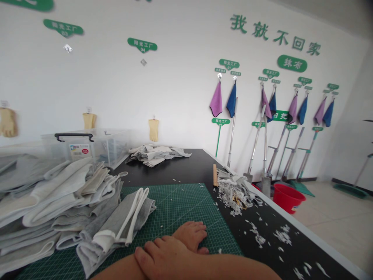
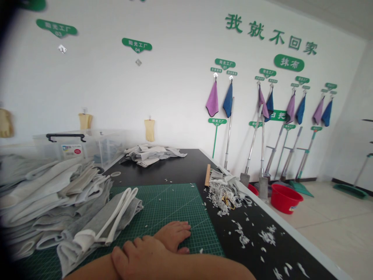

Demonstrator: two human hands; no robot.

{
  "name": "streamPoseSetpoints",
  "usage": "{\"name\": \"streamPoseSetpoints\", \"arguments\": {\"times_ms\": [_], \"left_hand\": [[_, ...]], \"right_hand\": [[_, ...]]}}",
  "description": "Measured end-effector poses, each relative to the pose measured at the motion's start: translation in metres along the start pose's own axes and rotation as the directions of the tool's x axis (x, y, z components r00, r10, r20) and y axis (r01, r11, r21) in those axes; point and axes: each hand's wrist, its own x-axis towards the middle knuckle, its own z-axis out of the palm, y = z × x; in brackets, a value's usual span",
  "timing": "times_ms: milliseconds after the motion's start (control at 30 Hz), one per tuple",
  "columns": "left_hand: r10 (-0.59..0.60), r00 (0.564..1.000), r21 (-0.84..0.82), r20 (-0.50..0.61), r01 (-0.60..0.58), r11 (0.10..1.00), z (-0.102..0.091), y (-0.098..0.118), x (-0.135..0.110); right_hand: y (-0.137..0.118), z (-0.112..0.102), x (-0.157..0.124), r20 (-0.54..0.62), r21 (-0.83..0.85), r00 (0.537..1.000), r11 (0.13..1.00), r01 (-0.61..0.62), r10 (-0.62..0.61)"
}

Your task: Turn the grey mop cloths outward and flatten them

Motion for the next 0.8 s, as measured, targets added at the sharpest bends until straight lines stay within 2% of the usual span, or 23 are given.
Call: {"name": "streamPoseSetpoints", "arguments": {"times_ms": [800], "left_hand": [[0.002, 1.000, -0.007, -0.006, -0.002, 1.000, 0.0021, -0.0010, -0.0007]], "right_hand": [[0.0006, -0.0010, -0.0003, 0.000, 0.001, 1.000, 1.000, 0.004, -0.004]]}}
